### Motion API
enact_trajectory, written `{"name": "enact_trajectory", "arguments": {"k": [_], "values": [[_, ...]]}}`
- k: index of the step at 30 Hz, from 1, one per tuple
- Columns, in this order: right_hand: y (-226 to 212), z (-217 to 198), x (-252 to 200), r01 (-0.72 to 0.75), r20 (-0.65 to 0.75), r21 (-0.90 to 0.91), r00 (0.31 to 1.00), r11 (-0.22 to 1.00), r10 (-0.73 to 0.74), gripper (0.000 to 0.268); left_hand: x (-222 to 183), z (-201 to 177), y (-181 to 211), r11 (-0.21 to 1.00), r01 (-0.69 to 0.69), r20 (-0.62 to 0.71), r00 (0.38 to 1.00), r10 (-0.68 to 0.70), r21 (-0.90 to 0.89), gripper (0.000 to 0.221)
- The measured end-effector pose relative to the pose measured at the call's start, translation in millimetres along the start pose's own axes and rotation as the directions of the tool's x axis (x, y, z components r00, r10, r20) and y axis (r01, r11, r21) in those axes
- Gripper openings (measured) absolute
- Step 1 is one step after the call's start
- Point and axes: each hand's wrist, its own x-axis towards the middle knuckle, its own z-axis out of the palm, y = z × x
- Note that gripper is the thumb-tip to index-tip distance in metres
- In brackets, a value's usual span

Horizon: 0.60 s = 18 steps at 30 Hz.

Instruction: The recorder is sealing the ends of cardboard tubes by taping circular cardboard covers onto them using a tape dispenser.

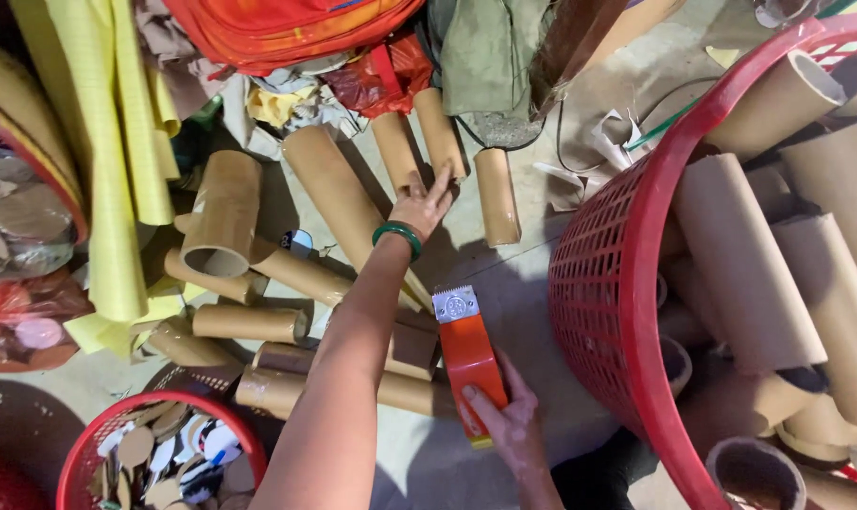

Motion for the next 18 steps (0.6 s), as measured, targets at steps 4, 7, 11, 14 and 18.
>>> {"name": "enact_trajectory", "arguments": {"k": [4, 7, 11, 14, 18], "values": [[-10.5, 2.7, 9.2, -0.113, 0.016, 0.144, 0.994, 0.983, 0.112, 0.077, 21.6, 24.5, 15.5, 0.977, -0.069, 0.073, 0.996, 0.055, 0.204, 0.046], [-16.6, 4.4, 11.3, 0.024, -0.012, 0.254, 1.000, 0.967, -0.022, 0.074, 40.5, 57.4, 17.9, 0.957, 0.060, -0.067, 0.997, -0.043, 0.283, 0.048], [-19.1, 3.1, 17.0, 0.115, -0.043, 0.172, 0.993, 0.978, -0.109, 0.070, 39.2, 32.7, 6.7, 0.967, 0.104, -0.148, 0.987, -0.070, 0.232, 0.051], [-21.3, 2.8, 15.6, 0.189, -0.044, 0.093, 0.982, 0.977, -0.186, 0.065, 20.4, -26.3, -8.4, 0.997, 0.060, -0.261, 0.964, -0.043, 0.057, 0.041], [-20.5, 0.5, 7.9, 0.124, -0.036, 0.254, 0.992, 0.959, -0.119, 0.063, -17.4, -113.0, -24.6, 0.971, 0.000, -0.321, 0.944, -0.079, -0.238, 0.024]]}}
